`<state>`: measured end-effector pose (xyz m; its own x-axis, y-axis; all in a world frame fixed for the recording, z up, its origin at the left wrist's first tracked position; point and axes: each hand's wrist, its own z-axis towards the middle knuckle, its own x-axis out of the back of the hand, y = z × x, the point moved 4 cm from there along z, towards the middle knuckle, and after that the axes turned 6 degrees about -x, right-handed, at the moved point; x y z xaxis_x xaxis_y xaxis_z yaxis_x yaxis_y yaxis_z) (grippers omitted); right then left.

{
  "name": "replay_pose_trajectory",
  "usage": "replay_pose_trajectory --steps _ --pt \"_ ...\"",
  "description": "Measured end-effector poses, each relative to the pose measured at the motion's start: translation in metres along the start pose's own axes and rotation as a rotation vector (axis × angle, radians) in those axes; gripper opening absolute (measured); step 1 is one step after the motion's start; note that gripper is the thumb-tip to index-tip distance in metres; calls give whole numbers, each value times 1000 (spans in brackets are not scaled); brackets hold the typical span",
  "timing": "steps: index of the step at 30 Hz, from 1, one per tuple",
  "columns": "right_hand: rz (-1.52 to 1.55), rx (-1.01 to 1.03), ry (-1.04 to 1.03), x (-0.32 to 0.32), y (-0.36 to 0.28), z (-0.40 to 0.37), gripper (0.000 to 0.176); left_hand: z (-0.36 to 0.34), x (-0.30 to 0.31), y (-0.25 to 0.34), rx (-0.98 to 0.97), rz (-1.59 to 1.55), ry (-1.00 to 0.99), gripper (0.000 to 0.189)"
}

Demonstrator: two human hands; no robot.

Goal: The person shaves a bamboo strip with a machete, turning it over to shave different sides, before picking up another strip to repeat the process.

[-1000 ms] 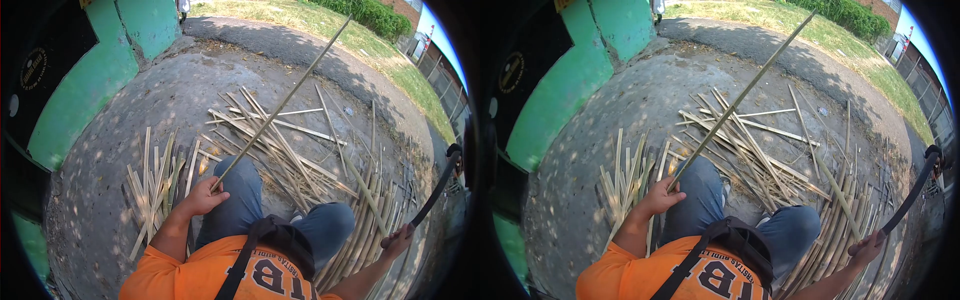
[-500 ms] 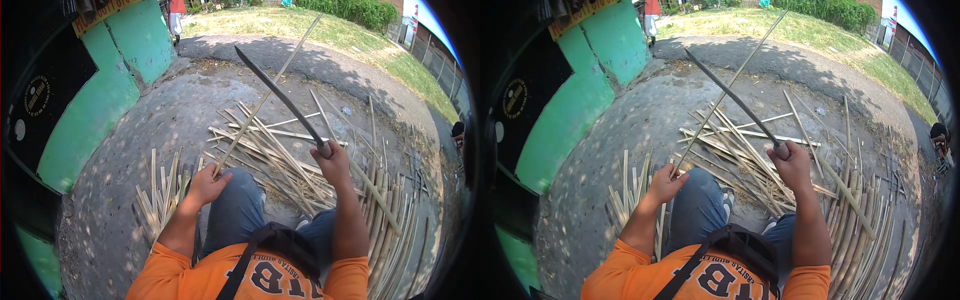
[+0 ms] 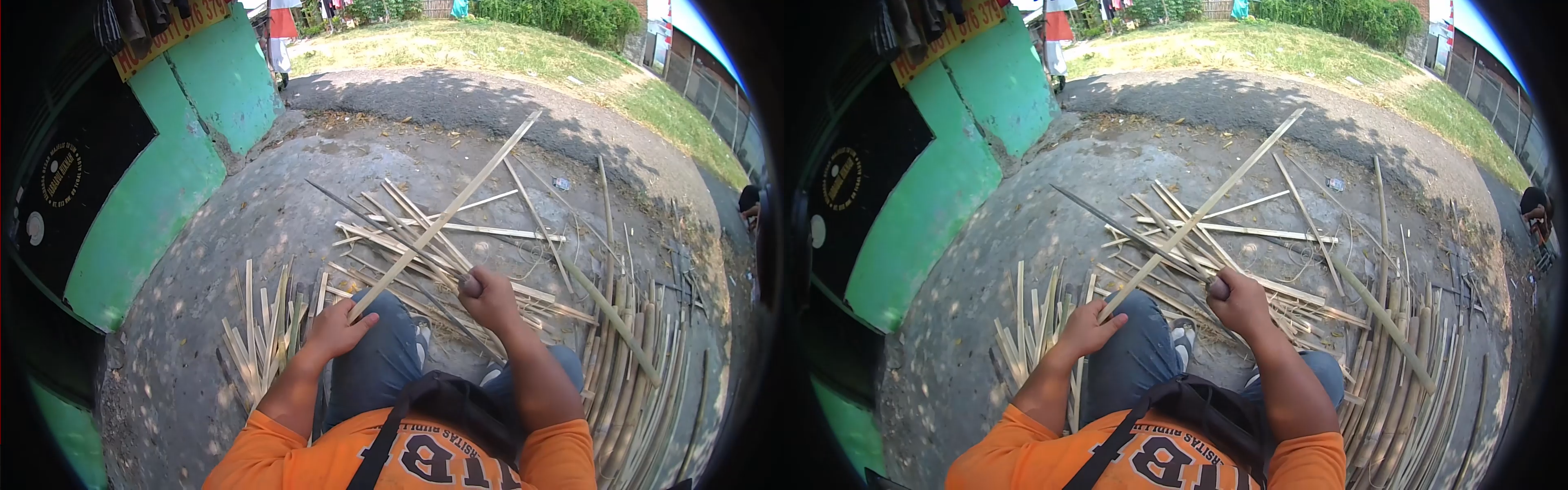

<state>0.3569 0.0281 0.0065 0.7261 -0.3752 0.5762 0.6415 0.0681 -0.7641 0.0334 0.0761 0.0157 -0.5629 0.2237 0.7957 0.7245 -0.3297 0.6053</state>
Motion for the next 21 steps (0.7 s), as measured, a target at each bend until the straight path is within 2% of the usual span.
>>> replay_pose_trajectory --steps 4,5,9,16,21 --pt "-263 125 -30 -12 -18 -8 22 0 -1 8 -13 37 28 52" --pt "-272 276 45 -14 -23 -8 20 0 -1 7 -24 41 33 52" --pt "-406 366 101 -26 -17 1 18 -4 1 16 -101 14 47 55" --pt "-347 392 264 -27 -14 11 12 -6 1 32 -113 23 28 58" --pt "-370 399 268 -19 -3 14 15 -6 0 38 -149 8 44 55"
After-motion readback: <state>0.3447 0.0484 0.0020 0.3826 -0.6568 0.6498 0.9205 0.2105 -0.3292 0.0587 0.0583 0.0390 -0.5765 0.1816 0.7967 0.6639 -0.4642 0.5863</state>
